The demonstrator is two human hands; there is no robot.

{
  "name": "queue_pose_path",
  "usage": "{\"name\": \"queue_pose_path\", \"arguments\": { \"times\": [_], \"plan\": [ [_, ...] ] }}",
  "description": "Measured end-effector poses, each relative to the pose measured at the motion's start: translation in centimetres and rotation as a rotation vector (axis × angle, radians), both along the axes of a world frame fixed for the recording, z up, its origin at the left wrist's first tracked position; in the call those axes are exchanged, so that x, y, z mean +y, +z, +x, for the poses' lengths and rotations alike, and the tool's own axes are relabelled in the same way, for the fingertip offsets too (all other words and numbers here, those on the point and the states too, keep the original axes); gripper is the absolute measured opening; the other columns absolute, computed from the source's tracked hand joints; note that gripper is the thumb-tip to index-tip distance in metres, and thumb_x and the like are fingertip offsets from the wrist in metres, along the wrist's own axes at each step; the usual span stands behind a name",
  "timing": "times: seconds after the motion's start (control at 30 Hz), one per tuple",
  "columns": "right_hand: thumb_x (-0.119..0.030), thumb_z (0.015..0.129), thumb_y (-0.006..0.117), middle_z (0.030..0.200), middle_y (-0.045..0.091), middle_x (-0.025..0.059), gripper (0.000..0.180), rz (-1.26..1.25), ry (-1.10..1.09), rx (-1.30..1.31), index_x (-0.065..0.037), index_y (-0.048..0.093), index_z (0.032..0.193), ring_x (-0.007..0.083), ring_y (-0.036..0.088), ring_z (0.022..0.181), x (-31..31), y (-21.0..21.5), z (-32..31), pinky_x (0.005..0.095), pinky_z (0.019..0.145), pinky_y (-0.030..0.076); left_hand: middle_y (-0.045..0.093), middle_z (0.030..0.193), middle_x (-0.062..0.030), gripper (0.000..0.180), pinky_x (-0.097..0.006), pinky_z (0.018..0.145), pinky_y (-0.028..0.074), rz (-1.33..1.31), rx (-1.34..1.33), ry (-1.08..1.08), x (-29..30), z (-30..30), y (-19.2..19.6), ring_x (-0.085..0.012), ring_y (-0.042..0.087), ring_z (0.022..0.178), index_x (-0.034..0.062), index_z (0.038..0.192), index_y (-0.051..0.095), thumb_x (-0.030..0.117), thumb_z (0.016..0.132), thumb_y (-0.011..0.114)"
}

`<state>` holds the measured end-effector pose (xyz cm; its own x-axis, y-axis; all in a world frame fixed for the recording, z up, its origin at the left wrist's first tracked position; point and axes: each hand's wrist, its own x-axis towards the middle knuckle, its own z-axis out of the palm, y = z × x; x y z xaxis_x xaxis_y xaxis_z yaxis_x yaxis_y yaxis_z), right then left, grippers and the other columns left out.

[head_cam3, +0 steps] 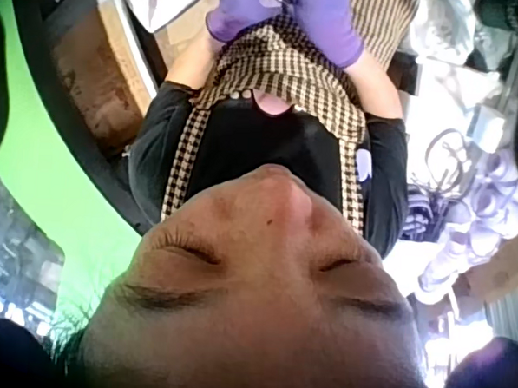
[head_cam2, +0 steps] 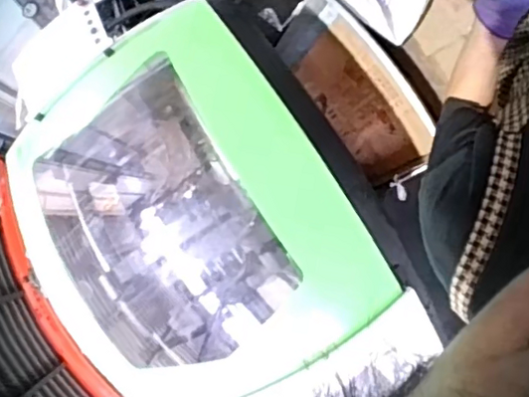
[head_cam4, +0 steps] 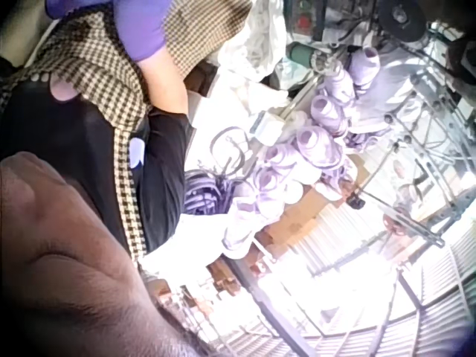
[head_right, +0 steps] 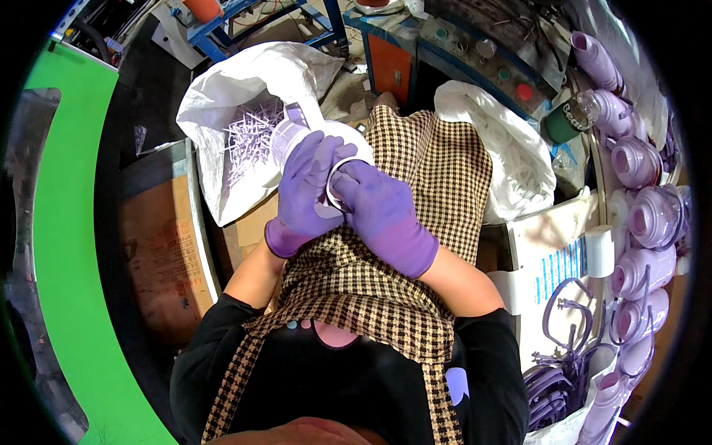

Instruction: The person assembles purple water bottles by attaching purple straps to the bottle necks. They pick up a bottle, secure a strap, and place the finished unit on a nearby table. The process is repeated for multiple bottles in a continuous assembly line fashion.

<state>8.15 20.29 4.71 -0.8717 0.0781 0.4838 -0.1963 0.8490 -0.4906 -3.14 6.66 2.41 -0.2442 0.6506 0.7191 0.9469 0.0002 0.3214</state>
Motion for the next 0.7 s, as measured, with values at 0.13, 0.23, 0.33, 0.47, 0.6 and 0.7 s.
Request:
{"name": "queue_pose_path", "arguments": {
  "times": [0.13, 0.23, 0.33, 0.47, 0.6, 0.7],
  "plan": [
    [-0.01, 0.08, 0.067, 0.092, 0.062, 0.0077, 0.018, 0.203, -0.096, -0.137, -0.008, 0.065, 0.098, 0.0272, 0.067, 0.078, -0.5, -1.6, 0.2, 0.0371, 0.063, 0.053, 0.067, 0.127, -0.0124, 0.095, -0.053, 0.112, 0.039, -0.069, -0.037, -0.005, -0.1, 0.8, 0.7, -0.037, 0.06, 0.121, 0.0008, 0.147, 0.045, 0.011, 0.06, 0.084],
    [-0.009, 0.082, 0.066, 0.091, 0.062, 0.0092, 0.015, 0.086, 0.018, -0.082, -0.008, 0.065, 0.097, 0.0276, 0.067, 0.078, 0.4, -0.9, 0.3, 0.0373, 0.064, 0.052, 0.068, 0.126, -0.0111, 0.095, -0.055, 0.113, 0.039, -0.078, -0.049, -0.007, -0.1, 0.8, 0.7, -0.0366, 0.06, 0.121, 0.0009, 0.146, 0.046, 0.011, 0.059, 0.084],
    [-0.007, 0.083, 0.065, 0.091, 0.063, 0.0113, 0.017, 0.081, 0.083, -0.097, -0.007, 0.063, 0.099, 0.0298, 0.067, 0.079, 1.3, -1.1, 0.2, 0.0397, 0.064, 0.052, 0.067, 0.127, -0.0108, 0.094, -0.055, 0.113, 0.037, -0.08, -0.044, -0.015, 0.0, 0.8, 0.3, -0.0379, 0.059, 0.123, 0.001, 0.145, 0.046, 0.011, 0.06, 0.084],
    [-0.002, 0.08, 0.065, 0.095, 0.063, 0.0152, 0.03, -0.039, 0.267, -0.166, -0.005, 0.057, 0.109, 0.036, 0.065, 0.085, 2.5, -0.7, 1.2, 0.0449, 0.072, 0.052, 0.064, 0.132, -0.0126, 0.09, -0.056, 0.116, 0.032, -0.142, 0.04, 0.065, 0.2, 1.1, 0.4, -0.0395, 0.055, 0.127, 0.0018, 0.145, 0.047, 0.016, 0.064, 0.084],
    [0.0, 0.076, 0.064, 0.098, 0.062, 0.0178, 0.034, -0.12, 0.189, -0.05, -0.004, 0.057, 0.109, 0.0386, 0.063, 0.091, 1.6, -1.2, 1.6, 0.0474, 0.076, 0.051, 0.054, 0.142, -0.0142, 0.058, -0.055, 0.121, 0.024, -0.227, 0.05, 0.287, 2.2, 1.9, 1.4, -0.0369, 0.043, 0.138, 0.0032, 0.13, 0.059, 0.025, 0.079, 0.074],
    [-0.007, 0.085, 0.069, 0.104, 0.066, 0.0162, 0.034, -0.437, 0.254, 0.128, -0.004, 0.064, 0.118, 0.037, 0.065, 0.1, 2.3, -2.5, 4.6, 0.0455, 0.087, 0.053, 0.065, 0.13, -0.0144, 0.043, -0.06, 0.117, 0.026, -0.184, 0.093, -0.01, 1.5, 0.4, 0.7, -0.0412, 0.052, 0.131, 0.0032, 0.118, 0.066, 0.036, 0.091, 0.068]
  ]
}}
